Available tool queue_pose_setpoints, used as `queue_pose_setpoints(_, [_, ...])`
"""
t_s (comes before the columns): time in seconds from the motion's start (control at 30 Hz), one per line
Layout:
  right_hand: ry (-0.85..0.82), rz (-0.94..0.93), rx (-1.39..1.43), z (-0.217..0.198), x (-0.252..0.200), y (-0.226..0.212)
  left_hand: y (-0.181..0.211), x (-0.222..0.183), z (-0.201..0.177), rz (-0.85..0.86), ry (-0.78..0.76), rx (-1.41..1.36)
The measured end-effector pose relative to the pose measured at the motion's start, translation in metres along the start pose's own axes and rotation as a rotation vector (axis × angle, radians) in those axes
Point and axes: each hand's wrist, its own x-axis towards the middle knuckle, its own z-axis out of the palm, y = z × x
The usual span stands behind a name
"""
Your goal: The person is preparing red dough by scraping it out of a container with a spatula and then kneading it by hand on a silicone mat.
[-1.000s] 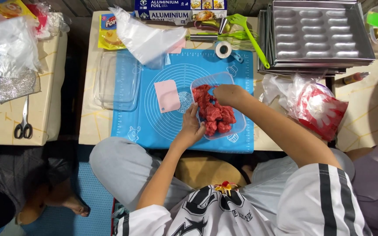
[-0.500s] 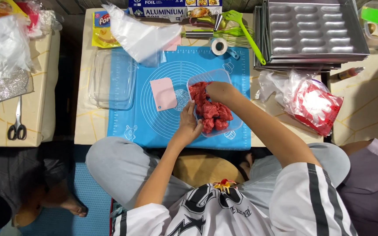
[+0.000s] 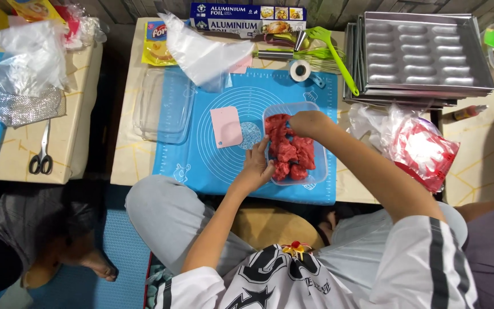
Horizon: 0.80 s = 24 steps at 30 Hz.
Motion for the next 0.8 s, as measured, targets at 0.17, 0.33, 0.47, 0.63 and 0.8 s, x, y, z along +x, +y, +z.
queue_pose_setpoints(0.17, [0.017,0.002,-0.001,-0.042,-0.044,-0.008,-0.004,0.007,0.006,-0.020,-0.019,0.005])
queue_pose_setpoints(0.33, [0.043,-0.040,-0.084,-0.050,-0.044,-0.018,-0.014,0.006,0.017,-0.046,-0.003,0.018])
queue_pose_setpoints(0.47, [0.003,0.000,-0.025,-0.004,-0.014,-0.018,-0.015,0.005,0.023,0.013,0.058,0.048])
queue_pose_setpoints(0.63, [-0.048,-0.001,0.081,-0.015,-0.023,-0.025,-0.016,0.007,0.025,0.051,0.101,0.080])
queue_pose_setpoints(0.8, [-0.030,0.035,0.011,-0.003,-0.016,-0.026,-0.020,0.009,0.034,0.026,0.078,0.037])
